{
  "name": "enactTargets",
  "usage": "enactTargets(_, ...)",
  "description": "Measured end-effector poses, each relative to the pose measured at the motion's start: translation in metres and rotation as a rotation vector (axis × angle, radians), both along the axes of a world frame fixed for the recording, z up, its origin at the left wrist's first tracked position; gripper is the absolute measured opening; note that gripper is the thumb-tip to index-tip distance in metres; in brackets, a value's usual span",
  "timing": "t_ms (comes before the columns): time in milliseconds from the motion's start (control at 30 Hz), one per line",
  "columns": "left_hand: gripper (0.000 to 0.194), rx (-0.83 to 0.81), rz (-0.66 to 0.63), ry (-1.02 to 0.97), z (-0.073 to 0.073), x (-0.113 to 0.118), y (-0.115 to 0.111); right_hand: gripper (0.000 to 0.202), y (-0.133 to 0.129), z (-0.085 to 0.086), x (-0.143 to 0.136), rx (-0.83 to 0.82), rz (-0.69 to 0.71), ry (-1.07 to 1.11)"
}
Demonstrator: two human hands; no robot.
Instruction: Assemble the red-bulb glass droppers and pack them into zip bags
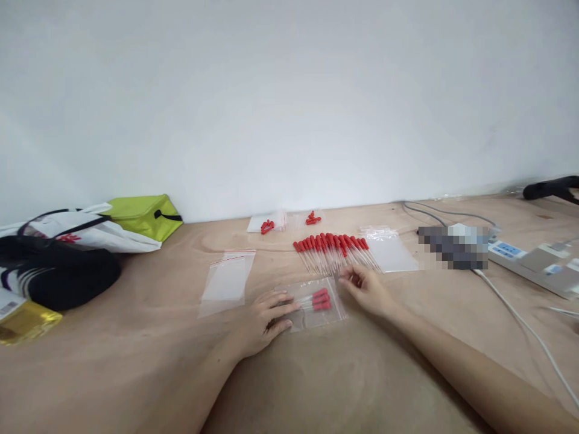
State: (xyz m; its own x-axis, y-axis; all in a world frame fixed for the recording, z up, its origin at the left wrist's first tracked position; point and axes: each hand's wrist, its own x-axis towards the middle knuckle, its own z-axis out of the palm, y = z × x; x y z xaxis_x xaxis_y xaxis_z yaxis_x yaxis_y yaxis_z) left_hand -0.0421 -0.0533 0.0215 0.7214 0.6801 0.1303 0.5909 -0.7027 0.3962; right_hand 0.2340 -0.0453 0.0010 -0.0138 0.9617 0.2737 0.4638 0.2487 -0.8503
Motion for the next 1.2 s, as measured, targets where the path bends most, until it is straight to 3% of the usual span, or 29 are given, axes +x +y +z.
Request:
enactTargets(67, 0.03, 0.01, -0.001, -0.007, -0.002, -0.001, 0.001, 0.006, 0.02, 0.004, 0.007, 0.035, -0.196, -0.139)
enactTargets(167, 0.031, 0.011, -0.003, -0.013, -0.004, -0.002, 0.001, 0.014, 0.047, 0.012, 0.007, 0.007, -0.338, -0.291)
enactTargets(333, 0.028, 0.012, -0.007, -0.022, -0.004, -0.001, 0.0, 0.034, 0.067, 0.017, -0.009, -0.112, -0.397, -0.448)
enactTargets(600, 0.031, -0.008, 0.004, -0.004, -0.001, 0.0, -0.001, 0.052, 0.076, 0.027, -0.004, -0.089, -0.355, -0.367)
enactTargets(700, 0.032, -0.01, 0.007, 0.003, 0.0, 0.001, -0.001, 0.061, 0.063, 0.029, 0.005, -0.059, -0.269, -0.225)
enactTargets(767, 0.033, -0.011, 0.013, 0.016, 0.001, 0.001, -0.001, 0.064, 0.046, 0.024, 0.009, -0.039, -0.193, 0.028)
enactTargets(900, 0.036, -0.013, 0.022, 0.047, 0.003, 0.002, -0.002, 0.063, 0.009, 0.005, 0.006, 0.004, -0.222, 0.458)
enactTargets(1033, 0.037, -0.003, 0.018, 0.045, 0.003, 0.002, -0.003, 0.055, -0.008, -0.007, -0.006, 0.042, -0.278, 0.602)
enactTargets(1200, 0.038, 0.013, 0.013, 0.028, 0.001, 0.001, -0.001, 0.052, -0.007, -0.008, -0.018, 0.025, -0.256, 0.688)
